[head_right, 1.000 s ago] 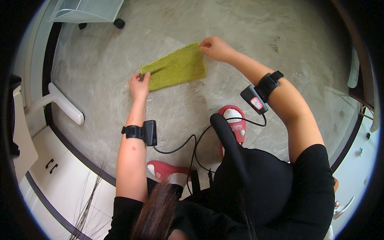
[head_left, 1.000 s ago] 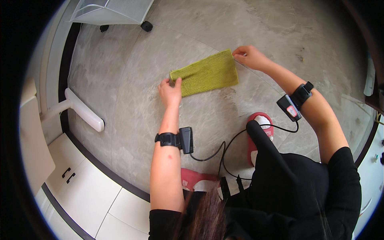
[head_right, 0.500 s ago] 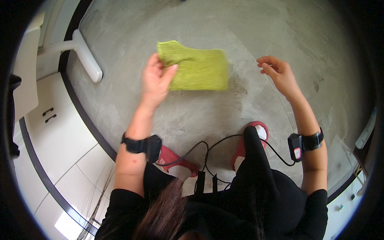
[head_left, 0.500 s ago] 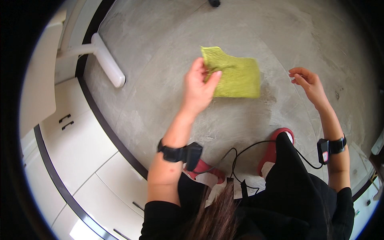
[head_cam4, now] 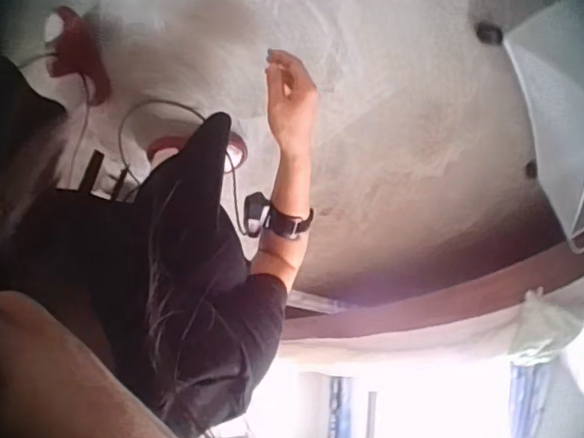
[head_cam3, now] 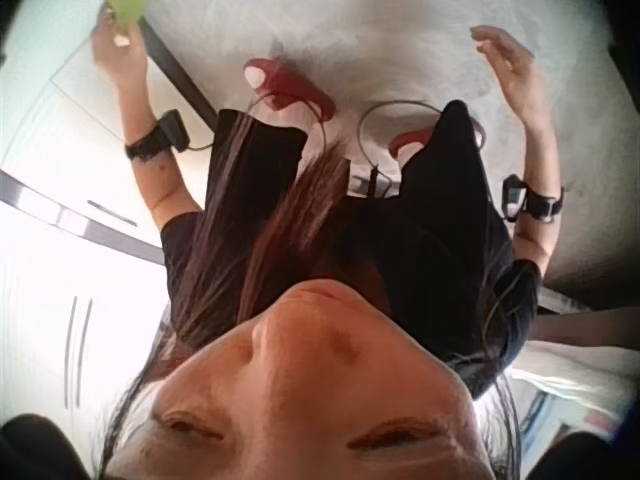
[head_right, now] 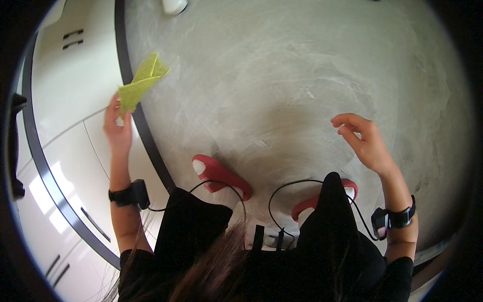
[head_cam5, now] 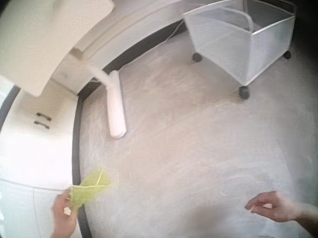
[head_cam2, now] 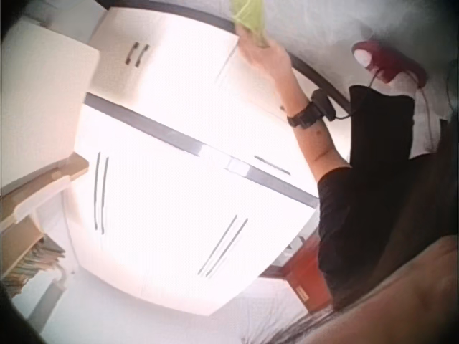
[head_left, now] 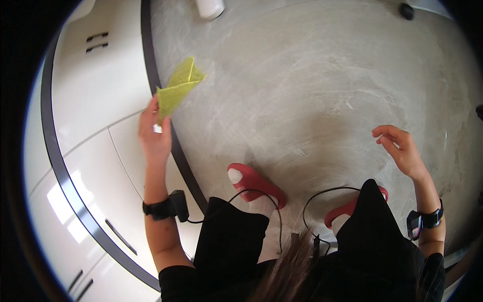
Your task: The person wipes a tiled floor with a green cloth, moving around a white chair and a wire basket. They pick up small debris from the floor, place it into a plastic bag, and continue wiping until the area is clear.
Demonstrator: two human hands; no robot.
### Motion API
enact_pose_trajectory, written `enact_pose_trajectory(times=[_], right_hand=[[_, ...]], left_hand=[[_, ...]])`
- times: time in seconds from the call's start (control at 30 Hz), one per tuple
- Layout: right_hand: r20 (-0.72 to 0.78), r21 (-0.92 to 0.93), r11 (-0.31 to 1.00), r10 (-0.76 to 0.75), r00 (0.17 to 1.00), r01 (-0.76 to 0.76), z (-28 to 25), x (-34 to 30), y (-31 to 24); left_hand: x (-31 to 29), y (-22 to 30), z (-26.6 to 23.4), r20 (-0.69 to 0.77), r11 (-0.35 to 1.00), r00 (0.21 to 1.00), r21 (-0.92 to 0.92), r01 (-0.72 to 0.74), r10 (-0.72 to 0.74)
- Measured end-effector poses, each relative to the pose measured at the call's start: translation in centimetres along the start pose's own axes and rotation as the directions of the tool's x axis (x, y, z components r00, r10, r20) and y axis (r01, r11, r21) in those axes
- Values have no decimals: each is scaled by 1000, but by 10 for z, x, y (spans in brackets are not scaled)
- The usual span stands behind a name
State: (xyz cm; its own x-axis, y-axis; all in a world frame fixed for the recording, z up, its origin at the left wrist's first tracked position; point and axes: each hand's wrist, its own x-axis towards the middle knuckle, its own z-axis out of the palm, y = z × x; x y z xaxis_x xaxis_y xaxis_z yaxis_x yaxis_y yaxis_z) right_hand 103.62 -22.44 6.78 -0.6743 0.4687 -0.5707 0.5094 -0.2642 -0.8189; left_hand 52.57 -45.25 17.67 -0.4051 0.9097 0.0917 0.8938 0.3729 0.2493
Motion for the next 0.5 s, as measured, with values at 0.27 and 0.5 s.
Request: enact_pose_trajectory(times=[0.27,0.5], right_hand=[[10,-166,980,-107,994,107,1,8,-24],[-160,-269,963,-59,985,13,-8,-13,-6]], left_hand=[[-145,-77,59,733,938,602,151,311,-317],[-158,-122,157,137,873,866,-15,487,-481]])
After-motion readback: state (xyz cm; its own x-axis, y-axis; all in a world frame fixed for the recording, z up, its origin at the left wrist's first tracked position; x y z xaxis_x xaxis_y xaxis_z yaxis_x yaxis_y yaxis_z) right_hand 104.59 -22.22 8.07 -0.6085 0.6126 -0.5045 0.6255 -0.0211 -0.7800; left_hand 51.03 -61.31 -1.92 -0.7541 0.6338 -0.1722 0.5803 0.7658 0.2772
